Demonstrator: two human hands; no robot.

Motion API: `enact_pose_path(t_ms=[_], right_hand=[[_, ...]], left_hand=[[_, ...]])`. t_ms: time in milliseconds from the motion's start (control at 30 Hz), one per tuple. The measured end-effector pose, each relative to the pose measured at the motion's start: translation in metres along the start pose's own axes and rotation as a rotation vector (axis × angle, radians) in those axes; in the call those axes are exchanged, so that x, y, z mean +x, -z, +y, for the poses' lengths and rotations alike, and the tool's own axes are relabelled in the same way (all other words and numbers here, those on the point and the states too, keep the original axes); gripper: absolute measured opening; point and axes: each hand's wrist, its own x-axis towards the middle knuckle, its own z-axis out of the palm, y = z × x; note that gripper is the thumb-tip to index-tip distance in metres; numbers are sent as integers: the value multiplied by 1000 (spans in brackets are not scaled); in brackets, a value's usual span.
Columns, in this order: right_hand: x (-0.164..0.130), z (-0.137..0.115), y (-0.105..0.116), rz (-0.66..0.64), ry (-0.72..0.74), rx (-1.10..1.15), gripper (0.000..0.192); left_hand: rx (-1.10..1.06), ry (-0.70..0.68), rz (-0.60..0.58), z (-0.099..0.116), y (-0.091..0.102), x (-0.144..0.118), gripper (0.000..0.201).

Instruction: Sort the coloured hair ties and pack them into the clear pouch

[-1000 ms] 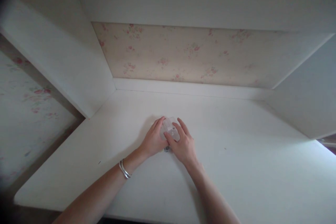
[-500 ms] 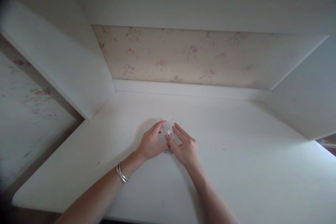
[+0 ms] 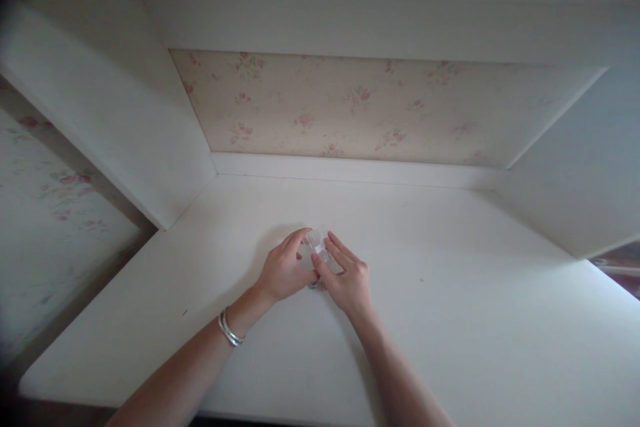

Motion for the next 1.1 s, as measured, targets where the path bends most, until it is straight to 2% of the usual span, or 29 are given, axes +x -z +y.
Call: enact_pose_path(t_ms=[233,433,567,667,867,967,1100], right_hand=[[1,1,-1,-17,-40,44,41],[-3,-2,-1,14,47,-37,40],[-2,2,-2,50,94,-19,38],[2,6,1,50,75,35,36],[7,7,16,143,73,90,22],[9,8,17,167,4,85,27],[20,21,21,332,-94,6,36]], left_hand=[[54,-6,6,2,2,-1,71],[93,21,5,2,2,-1,71],[62,0,12,4,2,-2,71],[49,6,19,5,2,-3,72],[59,45,55,-3,3,-1,73],[43,50,48,-5,-1,0,76],[11,105,60,-11,-7,2,79]])
